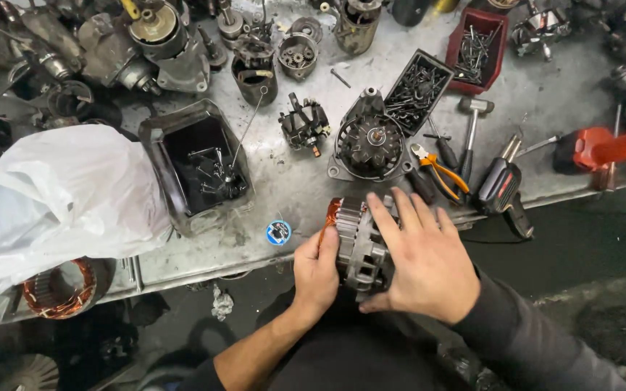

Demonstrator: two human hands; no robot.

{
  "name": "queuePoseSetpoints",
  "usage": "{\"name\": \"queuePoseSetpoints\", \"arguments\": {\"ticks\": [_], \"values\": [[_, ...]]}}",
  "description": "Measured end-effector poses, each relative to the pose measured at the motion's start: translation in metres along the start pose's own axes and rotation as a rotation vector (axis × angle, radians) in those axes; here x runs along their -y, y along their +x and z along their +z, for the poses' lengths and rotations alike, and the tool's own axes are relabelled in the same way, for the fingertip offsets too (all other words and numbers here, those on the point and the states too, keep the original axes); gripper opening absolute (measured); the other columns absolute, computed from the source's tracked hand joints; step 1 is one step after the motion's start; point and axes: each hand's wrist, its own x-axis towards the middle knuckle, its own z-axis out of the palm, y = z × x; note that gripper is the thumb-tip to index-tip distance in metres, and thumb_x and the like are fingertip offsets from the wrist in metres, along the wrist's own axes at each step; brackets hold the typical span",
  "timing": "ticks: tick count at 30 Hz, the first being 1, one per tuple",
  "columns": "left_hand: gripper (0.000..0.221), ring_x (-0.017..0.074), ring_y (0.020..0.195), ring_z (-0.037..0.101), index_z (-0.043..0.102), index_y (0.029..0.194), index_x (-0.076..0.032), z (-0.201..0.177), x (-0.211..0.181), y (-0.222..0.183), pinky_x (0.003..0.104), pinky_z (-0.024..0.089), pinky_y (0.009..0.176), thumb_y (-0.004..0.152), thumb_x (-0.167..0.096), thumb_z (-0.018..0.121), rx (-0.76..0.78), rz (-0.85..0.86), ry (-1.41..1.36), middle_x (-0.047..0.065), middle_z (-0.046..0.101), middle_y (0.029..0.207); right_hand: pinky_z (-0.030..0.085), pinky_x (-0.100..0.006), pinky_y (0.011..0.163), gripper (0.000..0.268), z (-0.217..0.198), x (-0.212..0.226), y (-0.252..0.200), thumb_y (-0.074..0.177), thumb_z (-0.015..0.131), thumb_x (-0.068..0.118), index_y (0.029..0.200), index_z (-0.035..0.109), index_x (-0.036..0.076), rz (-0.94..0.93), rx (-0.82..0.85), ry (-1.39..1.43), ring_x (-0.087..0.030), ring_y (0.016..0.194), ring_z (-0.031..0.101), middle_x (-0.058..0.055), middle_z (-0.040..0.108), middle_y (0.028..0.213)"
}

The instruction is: The person works at a cluttered workbench covered with alternators and hand tools. They pick up an alternator housing, use pliers to detach components, pull the copper stator winding out of the casing, and set the separated housing and stator on the bench.

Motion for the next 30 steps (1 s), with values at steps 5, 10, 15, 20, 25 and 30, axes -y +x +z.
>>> {"name": "queuePoseSetpoints", "arguments": {"ticks": [5,10,15,20,25,30], "values": [[0.034,0.0047,0.078,0.057,0.072,0.105,0.002,0.005,-0.013,-0.002,0.025,0.050,0.068,0.108,-0.024,0.051,-0.007,0.103,0.085,-0.001,0.071,0.085,0.037,-0.058,0.103,0.153,0.015,-0.013,0.015,0.027,0.101,0.062,0.152,0.035,0.002,-0.069,0.062,0.127,-0.054,0.129,0.046,-0.036,0.040,0.148],[0.033,0.0040,0.067,0.050,0.068,0.091,0.003,-0.004,-0.012,-0.004,0.028,0.046,0.057,0.107,-0.023,0.057,-0.005,0.201,0.241,0.001,0.061,0.067,0.046,-0.047,0.103,0.130,0.040,-0.027,0.022,0.037,0.098,0.050,0.138,0.038,-0.008,-0.291,-0.053,0.417,-0.048,0.125,0.053,-0.032,0.046,0.141],[0.029,0.0048,0.055,0.052,0.068,0.089,0.001,-0.011,-0.023,-0.006,0.030,0.046,0.052,0.103,-0.023,0.058,-0.012,0.213,0.381,0.003,0.057,0.059,0.047,-0.046,0.102,0.123,0.051,-0.025,0.029,0.048,0.096,0.052,0.137,0.038,-0.008,-0.335,-0.036,0.496,-0.045,0.123,0.056,-0.029,0.050,0.138],[0.026,0.0165,0.051,0.055,0.068,0.090,-0.001,-0.017,-0.028,-0.010,0.033,0.048,0.053,0.103,-0.022,0.059,0.014,0.314,0.416,0.010,0.058,0.061,0.044,-0.045,0.105,0.109,0.066,-0.036,0.041,0.064,0.090,0.051,0.141,0.039,-0.006,-0.334,0.075,0.514,-0.044,0.130,0.053,-0.026,0.049,0.143],[0.029,0.0266,0.055,0.062,0.068,0.083,-0.002,-0.029,-0.028,-0.005,0.036,0.049,0.053,0.102,-0.023,0.062,0.033,0.344,0.591,0.014,0.061,0.064,0.042,-0.047,0.111,0.107,0.082,-0.034,0.038,0.071,0.087,0.051,0.146,0.035,-0.006,-0.415,0.034,0.513,-0.045,0.135,0.049,-0.028,0.045,0.148],[0.032,0.0259,0.049,0.058,0.068,0.082,0.000,-0.034,-0.029,0.001,0.037,0.048,0.052,0.101,-0.024,0.061,0.075,0.256,0.543,0.015,0.059,0.061,0.040,-0.047,0.111,0.108,0.066,-0.018,0.037,0.069,0.088,0.052,0.147,0.036,-0.003,-0.396,-0.024,0.422,-0.044,0.135,0.048,-0.027,0.044,0.150]]}}
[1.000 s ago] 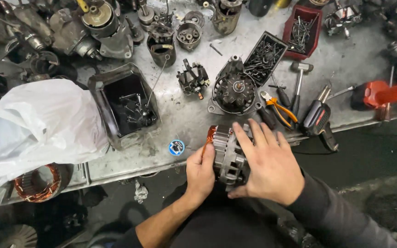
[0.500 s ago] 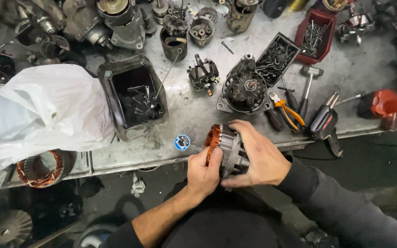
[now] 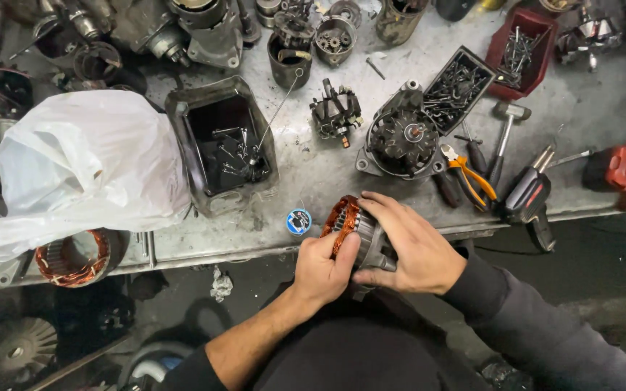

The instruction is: The person works at a cluttered workbench covered with alternators and hand tools. They pick up an alternator housing, use pliers to detach components, pull the copper stator winding out of the casing, and set the separated housing and stator on the bench.

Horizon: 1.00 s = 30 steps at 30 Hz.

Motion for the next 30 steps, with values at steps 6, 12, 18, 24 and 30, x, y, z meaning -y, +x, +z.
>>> {"name": "queuePoseSetpoints", "arguments": {"ticks": [6,12,18,24,30], "values": [[0.030,0.0149,0.066,0.062,0.073,0.095,0.002,-0.007,0.050,0.007,0.032,0.053,0.062,0.105,-0.023,0.060,0.126,-0.115,-0.232,0.008,0.072,0.071,0.041,-0.043,0.111,0.121,-0.030,-0.016,0.012,0.063,0.088,0.053,0.151,0.028,-0.004,0.269,0.216,0.142,-0.038,0.138,0.046,-0.024,0.041,0.151],[0.045,0.0275,0.087,0.074,0.074,0.115,0.006,-0.013,0.059,0.016,0.039,0.060,0.083,0.108,-0.031,0.049,0.251,-0.408,-1.085,0.016,0.079,0.102,0.028,-0.039,0.123,0.107,-0.026,-0.097,-0.017,0.087,0.064,0.067,0.162,0.029,-0.001,0.336,0.154,0.815,-0.025,0.153,0.039,-0.017,0.043,0.163],[0.060,0.0328,0.119,0.065,0.055,0.141,-0.001,-0.004,0.048,0.030,0.049,0.050,0.107,0.101,-0.044,0.042,0.319,-0.754,-1.361,0.018,0.065,0.134,0.040,-0.044,0.117,0.098,0.066,-0.097,-0.047,0.086,0.070,0.062,0.158,0.038,0.001,0.451,0.101,1.516,-0.026,0.141,0.050,-0.016,0.050,0.155],[0.078,0.0299,0.119,0.064,0.056,0.136,0.004,-0.014,0.052,0.011,0.044,0.048,0.106,0.101,-0.062,0.035,0.200,-0.660,-1.035,0.020,0.067,0.129,0.056,-0.046,0.100,0.069,0.066,-0.042,-0.052,0.097,0.063,0.046,0.141,0.053,-0.006,0.697,-0.082,1.812,-0.029,0.115,0.068,-0.019,0.066,0.132],[0.057,0.0192,0.124,0.060,0.055,0.143,0.000,-0.031,0.021,0.002,0.033,0.046,0.107,0.100,-0.037,0.055,0.455,-0.484,-0.502,0.012,0.065,0.136,0.055,-0.040,0.100,0.056,0.057,-0.018,-0.059,0.100,0.055,0.039,0.138,0.057,-0.001,0.722,-0.009,1.757,-0.022,0.115,0.068,-0.012,0.070,0.130]]}}
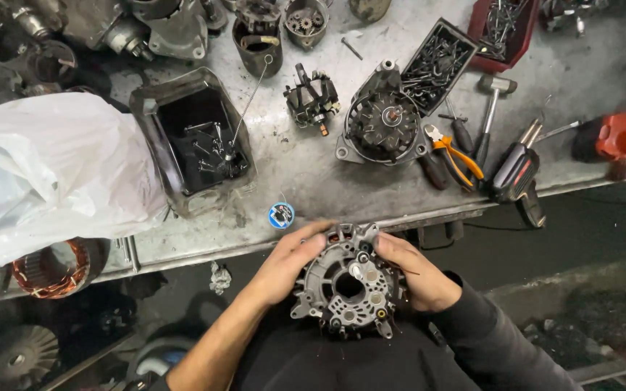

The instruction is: The person works at a cluttered workbench covered with alternators and hand tools. They pick up an alternator housing, use pliers to detach components, pull the copper stator winding out of the casing, and set the separated housing and stator on the bench.

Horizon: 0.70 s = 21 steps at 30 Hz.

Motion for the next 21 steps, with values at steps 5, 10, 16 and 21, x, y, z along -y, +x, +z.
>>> {"name": "queuePoseSetpoints", "arguments": {"ticks": [5,10,16,21], "values": [[0.049,0.0143,0.114,0.066,0.064,0.136,-0.002,0.017,-0.041,-0.001,0.028,0.049,0.101,0.105,-0.034,0.047,-0.101,-0.046,0.036,0.007,0.073,0.123,0.055,-0.037,0.091,0.055,0.009,0.005,0.002,0.099,0.059,0.036,0.134,0.061,-0.008,-0.086,-0.118,-0.246,-0.021,0.105,0.068,-0.015,0.072,0.120],[0.044,0.0178,0.104,0.070,0.071,0.125,0.002,0.010,-0.040,-0.001,0.030,0.053,0.094,0.102,-0.029,0.049,-0.183,-0.005,0.159,0.011,0.078,0.112,0.052,-0.033,0.097,0.058,0.027,0.012,-0.001,0.090,0.067,0.032,0.134,0.063,-0.008,-0.235,-0.155,-0.519,-0.019,0.108,0.067,-0.014,0.073,0.121],[0.043,0.0200,0.106,0.071,0.071,0.124,0.005,0.002,-0.022,-0.002,0.031,0.053,0.097,0.100,-0.023,0.049,-0.143,0.039,0.043,0.013,0.077,0.114,0.052,-0.032,0.098,0.059,0.027,0.009,0.003,0.089,0.069,0.031,0.133,0.063,-0.008,-0.281,-0.138,-0.615,-0.019,0.110,0.067,-0.013,0.074,0.121],[0.047,0.0277,0.103,0.070,0.067,0.127,0.007,-0.010,0.012,0.006,0.041,0.054,0.095,0.100,-0.028,0.054,-0.138,-0.174,-0.352,0.017,0.074,0.114,0.053,-0.032,0.094,0.056,0.013,-0.002,0.012,0.094,0.065,0.034,0.131,0.064,-0.008,-0.153,-0.154,-0.658,-0.017,0.106,0.066,-0.012,0.074,0.118]]}}
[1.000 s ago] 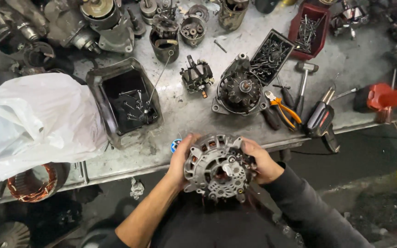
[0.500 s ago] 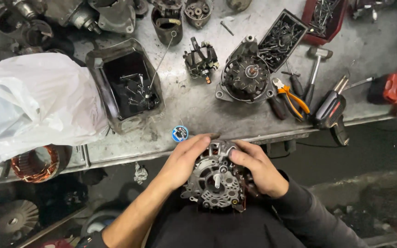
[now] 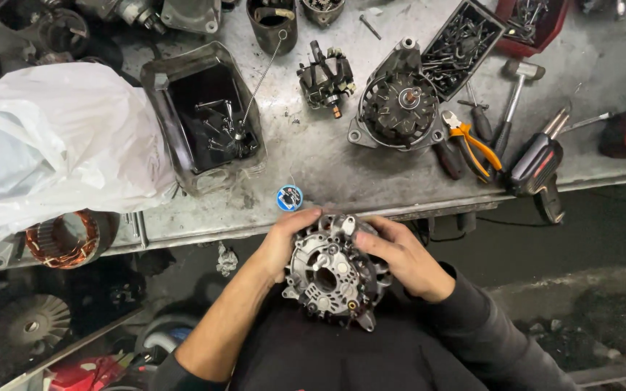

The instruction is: The person works at a cluttered workbench covered with alternators and hand tools. They pick up an alternator housing, use pliers to detach components, pull the copper stator winding out of the casing, and set the separated housing and stator on the bench.

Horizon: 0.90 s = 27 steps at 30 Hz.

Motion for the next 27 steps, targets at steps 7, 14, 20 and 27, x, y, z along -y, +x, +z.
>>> {"name": "queuePoseSetpoints", "arguments": {"ticks": [7,14,20,27], "values": [[0.073,0.0316,0.127,0.062,0.054,0.143,0.002,-0.016,0.049,-0.002,0.044,0.047,0.110,0.093,-0.051,0.049,0.136,0.017,-0.451,0.019,0.063,0.140,0.057,-0.038,0.090,0.048,-0.002,-0.033,-0.002,0.096,0.060,0.030,0.130,0.063,-0.005,0.220,-0.027,0.599,-0.022,0.102,0.071,-0.016,0.072,0.119],[0.067,0.0304,0.124,0.063,0.049,0.147,0.011,-0.006,0.019,-0.008,0.042,0.048,0.110,0.098,-0.035,0.054,0.259,0.158,-0.081,0.024,0.064,0.137,0.058,-0.039,0.089,0.058,-0.021,-0.028,-0.007,0.090,0.065,0.027,0.136,0.055,-0.007,0.285,0.101,0.547,-0.022,0.103,0.071,-0.015,0.072,0.120],[0.062,0.0284,0.121,0.065,0.052,0.145,0.010,0.001,0.017,-0.004,0.039,0.051,0.107,0.097,-0.030,0.054,0.218,0.118,-0.032,0.023,0.067,0.134,0.057,-0.039,0.096,0.069,-0.032,-0.031,-0.009,0.085,0.067,0.023,0.145,0.045,-0.004,0.298,0.207,0.581,-0.022,0.113,0.068,-0.014,0.067,0.128],[0.060,0.0275,0.119,0.067,0.054,0.143,0.010,0.000,0.008,0.005,0.038,0.052,0.105,0.097,-0.028,0.055,0.197,0.073,-0.056,0.021,0.068,0.131,0.053,-0.038,0.098,0.076,-0.034,-0.037,-0.009,0.082,0.069,0.018,0.150,0.042,-0.002,0.315,0.197,0.530,-0.022,0.114,0.066,-0.014,0.066,0.130]]}}
